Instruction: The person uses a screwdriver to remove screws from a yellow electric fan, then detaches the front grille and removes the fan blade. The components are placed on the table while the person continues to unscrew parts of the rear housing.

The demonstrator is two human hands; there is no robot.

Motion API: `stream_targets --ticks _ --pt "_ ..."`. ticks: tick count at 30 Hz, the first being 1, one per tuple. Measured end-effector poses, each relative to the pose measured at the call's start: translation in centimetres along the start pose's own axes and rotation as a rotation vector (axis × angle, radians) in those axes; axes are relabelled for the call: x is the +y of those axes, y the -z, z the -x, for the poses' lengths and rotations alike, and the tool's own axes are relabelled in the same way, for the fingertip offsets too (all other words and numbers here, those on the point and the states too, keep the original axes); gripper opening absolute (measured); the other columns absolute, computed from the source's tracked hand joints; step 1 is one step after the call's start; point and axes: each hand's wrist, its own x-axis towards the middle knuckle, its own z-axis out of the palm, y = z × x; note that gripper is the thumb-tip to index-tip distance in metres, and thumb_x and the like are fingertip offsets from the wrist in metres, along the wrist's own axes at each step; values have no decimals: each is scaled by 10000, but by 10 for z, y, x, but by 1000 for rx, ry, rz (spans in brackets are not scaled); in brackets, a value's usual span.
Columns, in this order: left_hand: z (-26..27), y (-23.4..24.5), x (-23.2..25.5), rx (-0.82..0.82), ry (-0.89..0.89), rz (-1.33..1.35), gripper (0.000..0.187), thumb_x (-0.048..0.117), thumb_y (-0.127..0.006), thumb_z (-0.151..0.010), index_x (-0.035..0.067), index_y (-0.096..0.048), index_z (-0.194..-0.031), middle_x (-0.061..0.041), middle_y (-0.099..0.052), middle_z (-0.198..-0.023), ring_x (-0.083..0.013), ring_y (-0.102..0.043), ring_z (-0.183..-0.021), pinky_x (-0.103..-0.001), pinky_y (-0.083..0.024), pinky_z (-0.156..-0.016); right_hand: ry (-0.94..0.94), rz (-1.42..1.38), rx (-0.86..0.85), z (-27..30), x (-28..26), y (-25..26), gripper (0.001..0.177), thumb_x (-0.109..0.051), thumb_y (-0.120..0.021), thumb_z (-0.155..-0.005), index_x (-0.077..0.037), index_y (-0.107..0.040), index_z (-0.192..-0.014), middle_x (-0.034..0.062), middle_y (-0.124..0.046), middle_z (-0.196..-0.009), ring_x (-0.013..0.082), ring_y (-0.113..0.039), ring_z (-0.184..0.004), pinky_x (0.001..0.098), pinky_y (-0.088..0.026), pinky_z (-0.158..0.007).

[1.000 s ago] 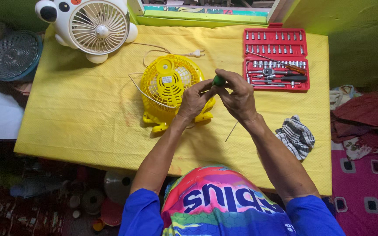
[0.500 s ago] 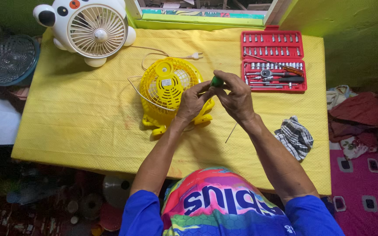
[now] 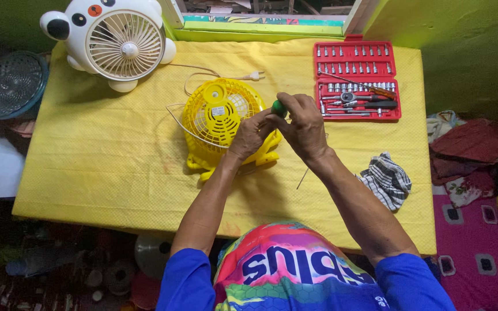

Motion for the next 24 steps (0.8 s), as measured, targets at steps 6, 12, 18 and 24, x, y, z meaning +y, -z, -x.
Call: stream_targets --ticks 6,12,18,24 --pt "-3 0 -10 -16 -8 34 410 161 -681 -1007 45 -606 -1394 -92 -763 -1175 -136 -727 -1088 -304 -592 -939 130 -54 -8 -1 5 1 504 -107 -841 -859 -39 -652 -1321 147 -704 -1164 314 -675 -1070 413 -568 -921" --pt "-3 -3 -17 10 -80 75 319 123 -714 -984 7 -633 -1269 -90 -762 -1160 -153 -749 -1083 -309 -616 -946 182 -91 -98 -4 6 8 553 -25 -800 -836 -47 -642 -1366 175 -686 -1297 338 -660 -1182 415 -567 -988" --pt "-5 -6 -16 43 8 12 271 132 -727 -978 18 -630 -1204 -97 -774 -1089 -166 -777 -1008 -312 -639 -880 175 -103 -100 -5 4 10 531 -36 -811 -863 -48 -645 -1367 182 -661 -1320 324 -658 -1188 385 -590 -961" --pt "-4 -4 -14 4 -61 39 327 151 -723 -973 30 -641 -1265 -100 -772 -1113 -182 -765 -1055 -329 -628 -908 -12 -179 -96 -4 -1 9 498 -103 -855 -854 -65 -669 -1314 168 -663 -1114 250 -708 -912 333 -610 -769"
